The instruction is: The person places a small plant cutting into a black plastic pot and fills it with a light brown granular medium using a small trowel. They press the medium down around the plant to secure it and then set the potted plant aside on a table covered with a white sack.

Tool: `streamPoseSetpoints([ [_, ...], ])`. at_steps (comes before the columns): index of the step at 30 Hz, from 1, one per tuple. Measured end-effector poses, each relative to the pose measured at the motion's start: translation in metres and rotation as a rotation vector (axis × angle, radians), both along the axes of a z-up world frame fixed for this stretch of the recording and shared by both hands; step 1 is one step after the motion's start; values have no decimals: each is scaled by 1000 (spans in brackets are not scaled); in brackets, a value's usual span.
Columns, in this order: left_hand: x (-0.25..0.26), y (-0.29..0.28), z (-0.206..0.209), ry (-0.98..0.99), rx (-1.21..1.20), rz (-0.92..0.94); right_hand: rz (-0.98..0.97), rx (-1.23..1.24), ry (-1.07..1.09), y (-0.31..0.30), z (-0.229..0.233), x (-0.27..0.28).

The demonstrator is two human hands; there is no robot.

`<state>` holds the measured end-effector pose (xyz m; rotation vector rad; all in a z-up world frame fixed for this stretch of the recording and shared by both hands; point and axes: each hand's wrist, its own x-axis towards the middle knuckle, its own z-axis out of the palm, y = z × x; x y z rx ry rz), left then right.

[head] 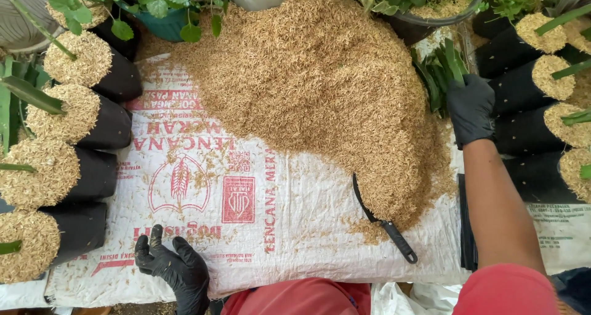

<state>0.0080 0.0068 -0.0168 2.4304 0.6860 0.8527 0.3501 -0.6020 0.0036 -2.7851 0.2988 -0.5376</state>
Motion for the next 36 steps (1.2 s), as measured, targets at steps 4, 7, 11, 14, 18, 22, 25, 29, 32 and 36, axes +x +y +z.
streamPoseSetpoints([
  [4, 0, -3, 5, -9, -21, 7, 193, 10, -255, 42, 27, -4],
  [7, 1, -2, 4, 4, -35, 14, 241, -127, -17, 58, 34, -6],
  [11, 0, -2, 1, -11, -5, 11, 282, -374, -37, 40, 5, 10],
  [14, 1, -2, 1, -25, 4, 4, 329, -450, -55, 48, 10, 4],
  [18, 1, -1, -1, -10, 8, 7, 70, -401, 301, 30, -19, 23],
  [22, 1, -3, 3, -24, -12, 10, 31, -415, 181, 44, -7, 14],
  [25, 1, -4, 4, -17, -18, 15, 77, -354, 199, 44, -9, 16],
  [29, 0, -5, 3, -4, -13, 17, -20, -323, 283, 37, -18, 30],
  [32, 2, -4, 5, -17, -4, 9, -83, -302, 249, 23, -39, 44],
  [36, 1, -4, 3, -21, -15, 14, -24, -18, 63, 9, -22, 44],
])
